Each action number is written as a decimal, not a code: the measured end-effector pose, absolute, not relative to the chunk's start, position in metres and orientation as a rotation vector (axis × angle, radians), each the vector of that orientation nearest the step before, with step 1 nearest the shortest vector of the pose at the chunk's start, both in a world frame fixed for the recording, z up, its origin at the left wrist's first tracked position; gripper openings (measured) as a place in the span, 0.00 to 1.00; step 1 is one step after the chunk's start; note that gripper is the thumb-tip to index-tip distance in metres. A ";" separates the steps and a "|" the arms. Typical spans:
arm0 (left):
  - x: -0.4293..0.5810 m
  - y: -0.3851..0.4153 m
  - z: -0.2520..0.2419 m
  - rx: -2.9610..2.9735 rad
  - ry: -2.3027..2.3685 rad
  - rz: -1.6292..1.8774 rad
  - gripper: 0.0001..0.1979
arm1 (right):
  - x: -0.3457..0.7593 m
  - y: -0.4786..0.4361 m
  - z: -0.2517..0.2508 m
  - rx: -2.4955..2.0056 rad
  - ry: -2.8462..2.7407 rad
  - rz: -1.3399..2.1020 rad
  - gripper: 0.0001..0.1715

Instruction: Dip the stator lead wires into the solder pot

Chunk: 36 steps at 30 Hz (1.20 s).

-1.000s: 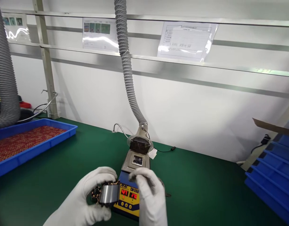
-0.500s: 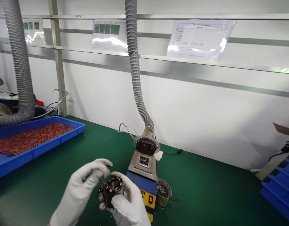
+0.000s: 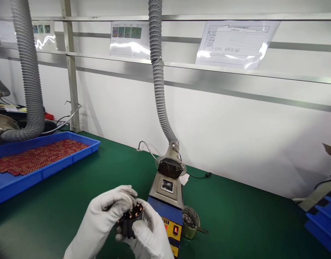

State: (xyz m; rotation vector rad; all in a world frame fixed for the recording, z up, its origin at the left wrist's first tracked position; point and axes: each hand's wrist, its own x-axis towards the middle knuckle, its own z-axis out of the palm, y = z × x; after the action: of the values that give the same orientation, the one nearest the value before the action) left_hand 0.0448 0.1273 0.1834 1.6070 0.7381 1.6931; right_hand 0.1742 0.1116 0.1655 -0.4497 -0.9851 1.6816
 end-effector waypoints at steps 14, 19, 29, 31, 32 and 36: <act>0.050 0.116 0.188 1.310 0.474 1.666 0.04 | 0.170 0.109 0.163 -0.531 -0.929 1.460 0.28; 0.027 0.115 0.190 1.305 0.665 1.777 0.07 | 0.176 0.113 0.161 -0.587 -0.878 1.581 0.25; 0.047 0.118 0.195 1.510 0.591 1.391 0.07 | 0.171 0.110 0.163 -0.589 -0.948 1.420 0.25; 0.049 0.117 0.192 1.439 0.557 1.451 0.07 | 0.168 0.109 0.162 -0.597 -0.932 1.410 0.25; 0.050 0.117 0.190 1.405 0.537 1.482 0.07 | 0.168 0.108 0.161 -0.590 -0.934 1.404 0.26; 0.047 0.118 0.185 1.184 0.432 1.597 0.03 | 0.172 0.107 0.156 -0.535 -1.004 1.438 0.28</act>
State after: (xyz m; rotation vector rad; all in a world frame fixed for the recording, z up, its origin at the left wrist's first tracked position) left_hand 0.0472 0.1177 0.1851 1.1839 0.4315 1.5969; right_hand 0.1718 0.1073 0.1562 -0.5351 -1.0036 1.4379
